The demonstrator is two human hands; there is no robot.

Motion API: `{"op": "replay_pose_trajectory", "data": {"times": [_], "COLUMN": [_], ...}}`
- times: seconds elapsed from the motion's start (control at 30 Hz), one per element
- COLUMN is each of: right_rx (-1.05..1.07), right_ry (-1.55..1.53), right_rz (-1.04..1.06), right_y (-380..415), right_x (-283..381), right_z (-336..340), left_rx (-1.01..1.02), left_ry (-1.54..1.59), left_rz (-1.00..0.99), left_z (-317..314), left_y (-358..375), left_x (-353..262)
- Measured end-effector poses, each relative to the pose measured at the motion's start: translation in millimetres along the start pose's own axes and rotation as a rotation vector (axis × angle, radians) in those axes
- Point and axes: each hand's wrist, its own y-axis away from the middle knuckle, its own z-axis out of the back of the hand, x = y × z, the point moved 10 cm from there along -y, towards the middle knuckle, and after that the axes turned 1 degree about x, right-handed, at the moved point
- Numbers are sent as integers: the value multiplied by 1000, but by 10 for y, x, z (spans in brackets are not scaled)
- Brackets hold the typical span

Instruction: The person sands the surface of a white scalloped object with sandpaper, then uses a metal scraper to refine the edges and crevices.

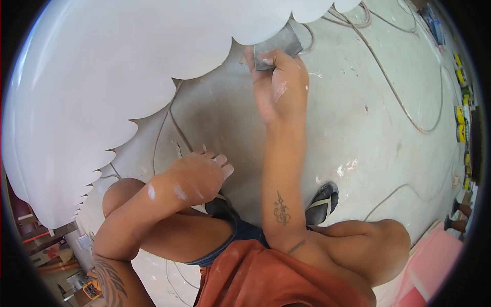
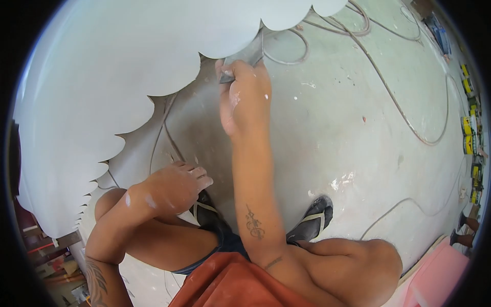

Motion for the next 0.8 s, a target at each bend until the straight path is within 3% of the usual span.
{"op": "replay_pose_trajectory", "data": {"times": [0.07, 0.2, 0.27, 0.37, 0.43, 0.5, 0.57, 0.67, 0.8], "right_rx": [118, 213, 0, 67, 151, 247, 7, 97, 37], "right_ry": [-111, -42, -110, -96, -31, 37, -188, -142, -180], "right_rz": [-25, -80, -34, -89, 5, 84, 7, -155, -79], "right_y": [-149, -151, 91, -210, -345, -292, 48, -280, -94], "right_x": [-258, -219, -22, -415, -413, -295, -151, -562, -301], "right_z": [-22, -107, -61, -34, 292, 130, -28, 8, 132], "left_rx": [-29, 6, -21, -56, -74, -34, -2, 19, -38], "left_ry": [14, -7, 4, 45, 44, 5, 24, 41, 28], "left_rz": [-6, 6, 18, 4, -12, 12, 14, -6, 6], "left_z": [-20, -43, -44, -17, 42, -40, 17, -44, -44], "left_y": [7, 7, 34, 52, 39, 17, 31, 8, -2], "left_x": [33, 33, 46, 3, 21, 39, 44, -19, 31]}}
